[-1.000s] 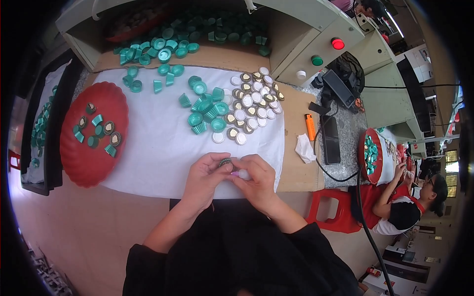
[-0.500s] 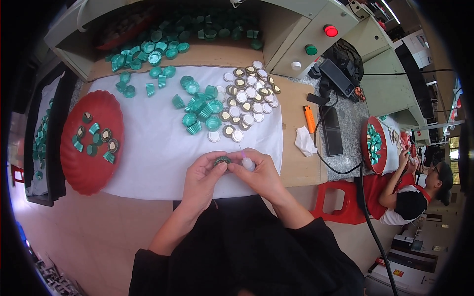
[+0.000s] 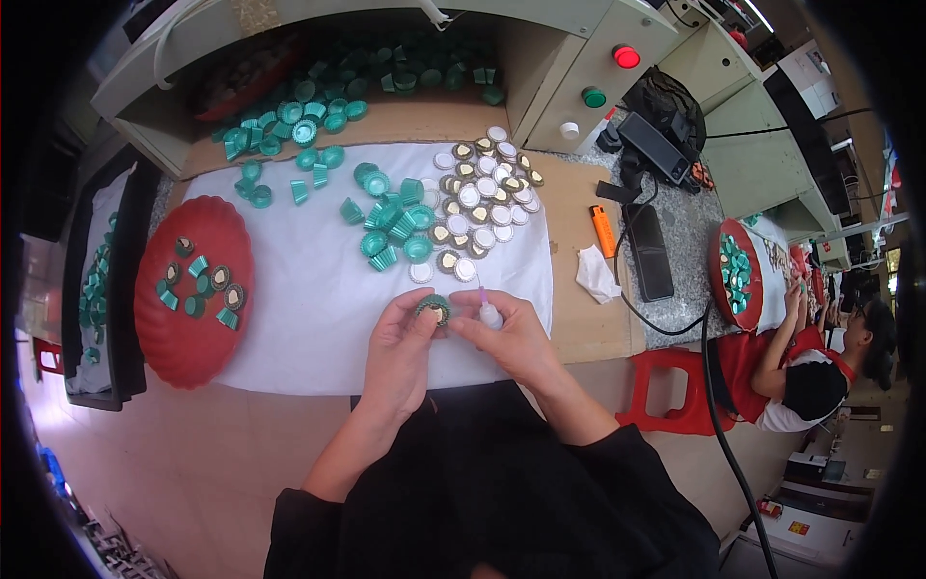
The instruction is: The person assembles decorative caps by applying glue into ruffled wrappers with a glue bottle and pressing the caps into them by hand.
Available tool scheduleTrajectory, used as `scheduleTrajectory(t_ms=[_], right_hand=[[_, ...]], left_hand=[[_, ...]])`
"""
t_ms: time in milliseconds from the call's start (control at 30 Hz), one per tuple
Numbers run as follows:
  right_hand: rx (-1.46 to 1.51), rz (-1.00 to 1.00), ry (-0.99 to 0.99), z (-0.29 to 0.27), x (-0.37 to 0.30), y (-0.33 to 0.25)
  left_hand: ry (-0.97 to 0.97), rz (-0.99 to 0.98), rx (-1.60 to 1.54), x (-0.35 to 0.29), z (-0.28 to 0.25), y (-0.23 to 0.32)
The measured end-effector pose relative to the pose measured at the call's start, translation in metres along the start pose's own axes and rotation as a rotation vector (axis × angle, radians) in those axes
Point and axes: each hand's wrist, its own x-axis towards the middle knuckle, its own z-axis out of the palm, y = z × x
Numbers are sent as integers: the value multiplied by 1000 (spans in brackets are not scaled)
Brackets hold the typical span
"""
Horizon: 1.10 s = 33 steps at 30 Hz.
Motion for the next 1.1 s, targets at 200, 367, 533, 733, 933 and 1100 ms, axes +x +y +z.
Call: scheduleTrajectory(t_ms=[200, 367, 533, 733, 933, 1100], right_hand=[[163, 149, 22, -1, -1, -1], [294, 132, 11, -3, -2, 3], [163, 186, -5, 2, -7, -11], [114, 114, -37, -1, -4, 0], [171, 97, -25, 1, 0, 10], [77, 148, -13, 3, -1, -2]], left_hand=[[-13, -15, 4, -1, 3, -2], [-88, -68, 288, -1, 3, 4], [-100, -7, 178, 1, -8, -4], [-56, -33, 195, 0, -4, -1], [-9, 6, 203, 0, 1, -3], [26, 33, 203, 0, -5, -7]])
